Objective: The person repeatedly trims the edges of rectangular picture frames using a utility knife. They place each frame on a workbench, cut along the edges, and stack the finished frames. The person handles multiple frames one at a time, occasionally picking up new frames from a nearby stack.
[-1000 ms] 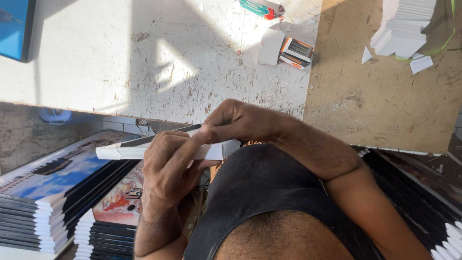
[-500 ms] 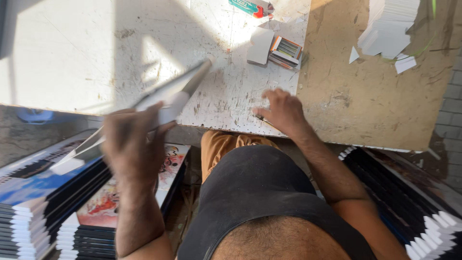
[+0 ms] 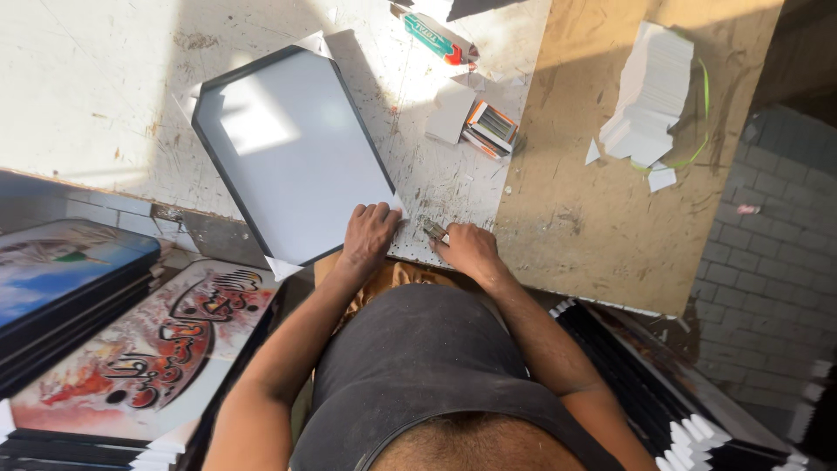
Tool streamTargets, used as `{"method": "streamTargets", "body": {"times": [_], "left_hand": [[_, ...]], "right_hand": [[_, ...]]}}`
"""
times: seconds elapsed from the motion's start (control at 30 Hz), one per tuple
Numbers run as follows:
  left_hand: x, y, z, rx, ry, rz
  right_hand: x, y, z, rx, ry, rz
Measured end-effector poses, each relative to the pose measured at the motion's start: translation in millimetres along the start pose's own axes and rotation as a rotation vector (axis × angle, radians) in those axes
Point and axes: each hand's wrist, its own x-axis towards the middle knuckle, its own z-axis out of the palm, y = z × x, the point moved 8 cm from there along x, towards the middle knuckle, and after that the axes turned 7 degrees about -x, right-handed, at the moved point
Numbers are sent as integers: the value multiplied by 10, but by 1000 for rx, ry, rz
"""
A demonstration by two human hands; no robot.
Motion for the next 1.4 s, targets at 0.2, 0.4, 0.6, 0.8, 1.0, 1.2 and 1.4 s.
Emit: {"method": "streamTargets", "body": {"times": [0.2, 0.4, 0.6, 0.8, 1.0, 1.2, 1.4], "left_hand": [[-24, -241, 243, -113, -89, 13], [27, -308, 17, -242, -142, 37], [23, -327, -62, -254, -148, 19], [13, -347, -69, -267, -181, -12], [13, -353, -101, -290, -130, -1], [5, -355, -78, -283, -160, -15], [-4, -369, -74, -267, -149, 8]], "right_hand": [[9, -129, -37, 2, -66, -58], [79, -254, -141, 7, -17, -123], [198, -423, -122, 45, -18, -165], [251, -449, -101, 60, 74, -229], [274, -459, -16, 120, 262, -268], [306, -427, 25, 130, 291, -275], [258, -452, -19, 119, 341, -285]]}}
